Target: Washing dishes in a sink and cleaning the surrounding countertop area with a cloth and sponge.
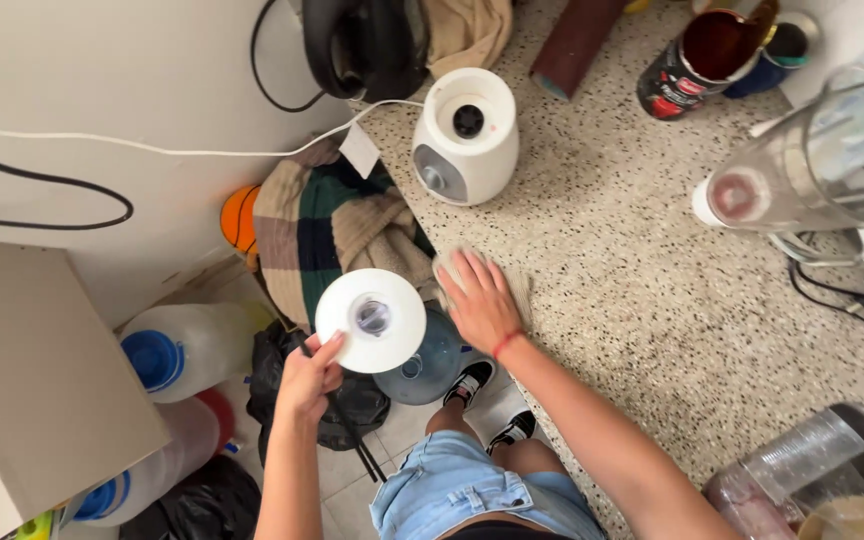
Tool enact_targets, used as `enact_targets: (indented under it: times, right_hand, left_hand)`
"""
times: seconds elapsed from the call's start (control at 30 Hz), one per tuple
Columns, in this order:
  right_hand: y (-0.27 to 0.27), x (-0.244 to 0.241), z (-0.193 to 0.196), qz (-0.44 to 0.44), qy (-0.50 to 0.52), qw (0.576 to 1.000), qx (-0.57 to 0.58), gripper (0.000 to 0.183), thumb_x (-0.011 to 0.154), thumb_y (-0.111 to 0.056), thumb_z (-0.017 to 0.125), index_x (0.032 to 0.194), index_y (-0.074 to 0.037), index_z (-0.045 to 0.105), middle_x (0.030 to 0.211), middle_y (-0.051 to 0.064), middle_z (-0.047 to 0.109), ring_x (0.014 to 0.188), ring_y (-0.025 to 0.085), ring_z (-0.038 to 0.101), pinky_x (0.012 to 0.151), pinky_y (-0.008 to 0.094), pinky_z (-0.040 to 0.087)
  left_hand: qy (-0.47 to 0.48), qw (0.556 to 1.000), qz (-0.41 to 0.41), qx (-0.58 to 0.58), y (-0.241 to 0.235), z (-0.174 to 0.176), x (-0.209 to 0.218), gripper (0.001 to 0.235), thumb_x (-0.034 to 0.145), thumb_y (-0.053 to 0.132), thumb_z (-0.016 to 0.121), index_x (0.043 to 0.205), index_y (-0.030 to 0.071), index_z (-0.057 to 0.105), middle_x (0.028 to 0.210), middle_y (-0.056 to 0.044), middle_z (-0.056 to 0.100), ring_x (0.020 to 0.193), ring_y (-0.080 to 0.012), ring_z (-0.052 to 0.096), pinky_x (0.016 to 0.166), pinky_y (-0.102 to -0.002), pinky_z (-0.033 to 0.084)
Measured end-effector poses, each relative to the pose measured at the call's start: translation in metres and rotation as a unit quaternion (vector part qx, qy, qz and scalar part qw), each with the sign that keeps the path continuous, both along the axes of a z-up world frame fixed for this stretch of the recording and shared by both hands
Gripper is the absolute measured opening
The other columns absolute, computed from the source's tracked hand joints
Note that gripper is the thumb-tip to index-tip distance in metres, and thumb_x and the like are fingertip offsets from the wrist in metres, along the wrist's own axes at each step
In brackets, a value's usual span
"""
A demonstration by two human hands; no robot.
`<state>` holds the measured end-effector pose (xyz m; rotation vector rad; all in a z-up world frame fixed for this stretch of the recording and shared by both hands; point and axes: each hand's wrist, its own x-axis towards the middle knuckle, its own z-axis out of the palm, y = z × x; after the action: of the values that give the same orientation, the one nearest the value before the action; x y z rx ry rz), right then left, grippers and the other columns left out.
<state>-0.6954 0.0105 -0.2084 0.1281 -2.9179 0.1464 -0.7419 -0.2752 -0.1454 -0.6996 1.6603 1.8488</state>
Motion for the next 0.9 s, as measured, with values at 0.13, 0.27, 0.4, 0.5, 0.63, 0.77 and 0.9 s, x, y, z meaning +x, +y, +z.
enact_targets:
  times: [0.13, 0.27, 0.4, 0.5, 0.63, 0.77, 0.9]
  right_hand:
    - [-0.006, -0.079, -0.017, 0.003, -0.001, 1.0, 0.015, 0.074, 0.081, -0.037, 0.07, 0.15, -0.023, 0.048, 0.157, 0.011, 0.041, 0.147, 0.028, 0.037, 0.119, 0.051, 0.031]
    - [-0.008, -0.114, -0.022, 0.013, -0.065, 0.997, 0.045, 0.069, 0.096, -0.044, 0.057, 0.158, -0.019, 0.039, 0.163, 0.011, 0.037, 0.15, 0.028, 0.031, 0.124, 0.046, 0.022]
    - [-0.005, -0.075, -0.016, 0.028, -0.016, 0.999, 0.025, 0.063, 0.093, -0.027, 0.065, 0.153, -0.017, 0.047, 0.156, 0.014, 0.046, 0.144, 0.032, 0.043, 0.123, 0.048, 0.03]
    - [-0.01, -0.012, -0.005, -0.012, -0.046, 0.992, 0.115, 0.062, 0.094, -0.008, 0.052, 0.154, -0.023, 0.045, 0.162, 0.008, 0.041, 0.151, 0.026, 0.036, 0.123, 0.044, 0.028]
    - [-0.005, 0.089, 0.0, -0.027, -0.048, 0.998, 0.004, 0.058, 0.098, -0.013, 0.054, 0.155, -0.014, 0.042, 0.164, 0.004, 0.038, 0.154, 0.021, 0.031, 0.129, 0.041, 0.015]
    - [0.008, 0.145, -0.003, 0.008, -0.061, 0.998, 0.029, 0.045, 0.097, -0.032, 0.054, 0.141, -0.021, 0.055, 0.153, 0.009, 0.049, 0.146, 0.029, 0.04, 0.125, 0.048, 0.022]
    - [0.017, 0.103, 0.01, -0.073, -0.124, 0.986, -0.088, 0.076, 0.104, -0.066, 0.02, 0.152, -0.011, 0.043, 0.157, 0.009, 0.047, 0.15, 0.027, 0.034, 0.126, 0.048, 0.016]
  left_hand:
    - [0.011, 0.999, 0.026, -0.016, -0.012, 0.039, 0.013, 0.028, 0.09, 0.02, 0.079, 0.098, -0.002, 0.064, 0.048, 0.001, 0.031, 0.036, -0.0051, 0.025, 0.039, -0.018, 0.021]
    - [-0.004, 1.0, -0.001, 0.012, -0.021, 0.052, 0.025, 0.021, 0.093, 0.022, 0.07, 0.101, 0.003, 0.066, 0.052, 0.004, 0.028, 0.048, -0.0081, 0.017, 0.047, -0.025, 0.014]
    - [-0.002, 1.0, -0.013, 0.008, -0.023, 0.057, 0.027, 0.02, 0.092, 0.021, 0.071, 0.102, 0.004, 0.068, 0.055, 0.004, 0.033, 0.048, -0.0085, 0.02, 0.047, -0.024, 0.015]
    - [0.006, 1.0, -0.02, -0.015, -0.013, 0.059, 0.014, 0.027, 0.09, 0.019, 0.071, 0.108, -0.001, 0.068, 0.055, 0.004, 0.029, 0.048, -0.0075, 0.018, 0.048, -0.025, 0.012]
    - [0.019, 0.997, -0.071, -0.018, 0.012, 0.085, -0.006, 0.03, 0.092, 0.022, 0.069, 0.113, 0.001, 0.07, 0.059, 0.004, 0.032, 0.051, -0.0092, 0.017, 0.049, -0.025, 0.012]
    - [0.035, 0.993, -0.111, 0.008, 0.03, 0.081, -0.02, 0.039, 0.089, 0.022, 0.07, 0.121, -0.002, 0.069, 0.059, 0.003, 0.036, 0.048, -0.0086, 0.017, 0.047, -0.026, 0.013]
    - [0.054, 0.986, -0.157, 0.023, 0.043, 0.079, -0.02, 0.043, 0.088, 0.025, 0.073, 0.123, 0.0, 0.073, 0.066, 0.0, 0.052, 0.047, -0.0082, 0.025, 0.044, -0.023, 0.018]
